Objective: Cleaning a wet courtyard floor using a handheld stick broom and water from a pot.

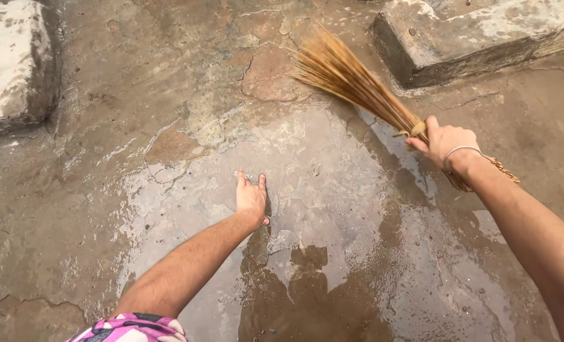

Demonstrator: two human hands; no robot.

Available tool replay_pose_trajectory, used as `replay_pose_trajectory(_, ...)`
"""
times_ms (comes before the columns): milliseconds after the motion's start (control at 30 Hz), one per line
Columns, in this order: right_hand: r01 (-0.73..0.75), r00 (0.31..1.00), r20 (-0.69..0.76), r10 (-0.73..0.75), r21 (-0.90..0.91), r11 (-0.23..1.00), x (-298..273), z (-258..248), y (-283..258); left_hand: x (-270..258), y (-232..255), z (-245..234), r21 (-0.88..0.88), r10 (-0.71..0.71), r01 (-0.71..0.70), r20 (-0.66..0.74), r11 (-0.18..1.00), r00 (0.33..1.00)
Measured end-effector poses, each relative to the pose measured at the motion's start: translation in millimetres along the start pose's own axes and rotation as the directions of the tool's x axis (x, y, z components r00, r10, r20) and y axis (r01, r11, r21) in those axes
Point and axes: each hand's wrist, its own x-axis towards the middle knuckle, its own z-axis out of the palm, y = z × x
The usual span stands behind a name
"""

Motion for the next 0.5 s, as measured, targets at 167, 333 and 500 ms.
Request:
replay_pose_trajectory(167, -0.203, 0.935, -0.243, 0.258, 0.229, 0.952, -32, 31, -43, 0, 5, -2, 0.049, 0.015, -0.018, 0.055, 0.999, 0.998)
replay_pose_trajectory(333, -0.184, 0.95, -0.117, 0.29, 0.541, 0.821, -3, 100, -84, -2, -1, -8, 0.055, 0.015, -0.019, 0.075, 0.998, 0.997)
replay_pose_trajectory(500, -0.008, 0.987, -0.115, 0.109, 0.651, 0.759, 9, 70, -95, 0, 5, -6, 0.036, 0.026, -0.028, 0.071, 0.999, 0.997)
